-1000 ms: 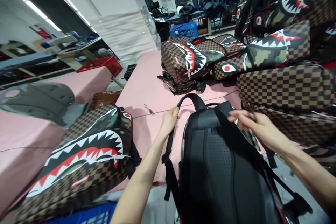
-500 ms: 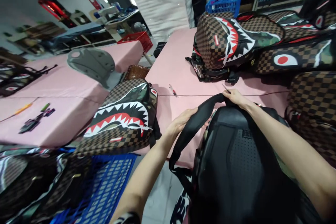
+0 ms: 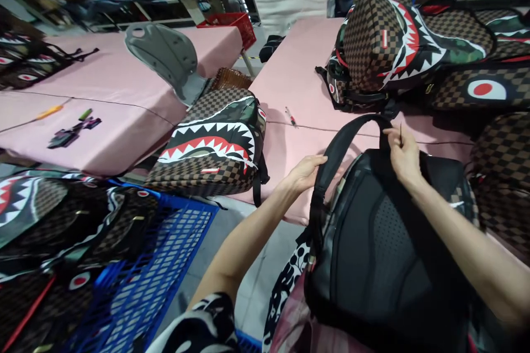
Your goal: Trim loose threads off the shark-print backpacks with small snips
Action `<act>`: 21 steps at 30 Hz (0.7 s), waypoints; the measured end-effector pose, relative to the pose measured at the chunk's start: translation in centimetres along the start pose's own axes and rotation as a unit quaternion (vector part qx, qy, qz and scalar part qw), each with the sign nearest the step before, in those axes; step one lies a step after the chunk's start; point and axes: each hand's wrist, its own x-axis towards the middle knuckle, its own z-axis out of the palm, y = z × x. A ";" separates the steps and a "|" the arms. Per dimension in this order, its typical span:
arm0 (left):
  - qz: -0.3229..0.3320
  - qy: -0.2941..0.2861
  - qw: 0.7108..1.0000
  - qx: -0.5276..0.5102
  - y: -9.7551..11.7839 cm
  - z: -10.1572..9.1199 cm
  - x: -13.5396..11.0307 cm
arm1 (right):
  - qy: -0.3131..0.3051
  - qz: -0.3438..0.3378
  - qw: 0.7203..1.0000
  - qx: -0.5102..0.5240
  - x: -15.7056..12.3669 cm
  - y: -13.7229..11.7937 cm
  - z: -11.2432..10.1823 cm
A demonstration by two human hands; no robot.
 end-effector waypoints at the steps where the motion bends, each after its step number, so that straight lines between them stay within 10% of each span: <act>1: -0.003 0.004 1.000 -0.015 0.0 0.3 -0.1 | 0.018 0.004 1.000 0.016 -2.0 -1.4 -0.3; 4: -0.012 0.027 0.999 -0.043 -0.1 1.3 -0.6 | -0.048 0.081 0.989 0.111 -8.3 -5.1 -0.2; 8: -0.013 0.020 0.998 -0.057 -0.3 3.3 -1.6 | -0.221 0.259 0.908 0.243 -14.7 -9.0 1.2; 14: -0.040 0.042 0.994 -0.094 -0.5 6.5 -3.3 | -0.234 0.380 0.788 0.424 -17.3 -12.3 1.8; 21: -0.046 0.058 0.993 -0.090 -1.3 7.0 -3.7 | -0.259 0.345 0.784 0.446 -21.3 -12.1 -0.6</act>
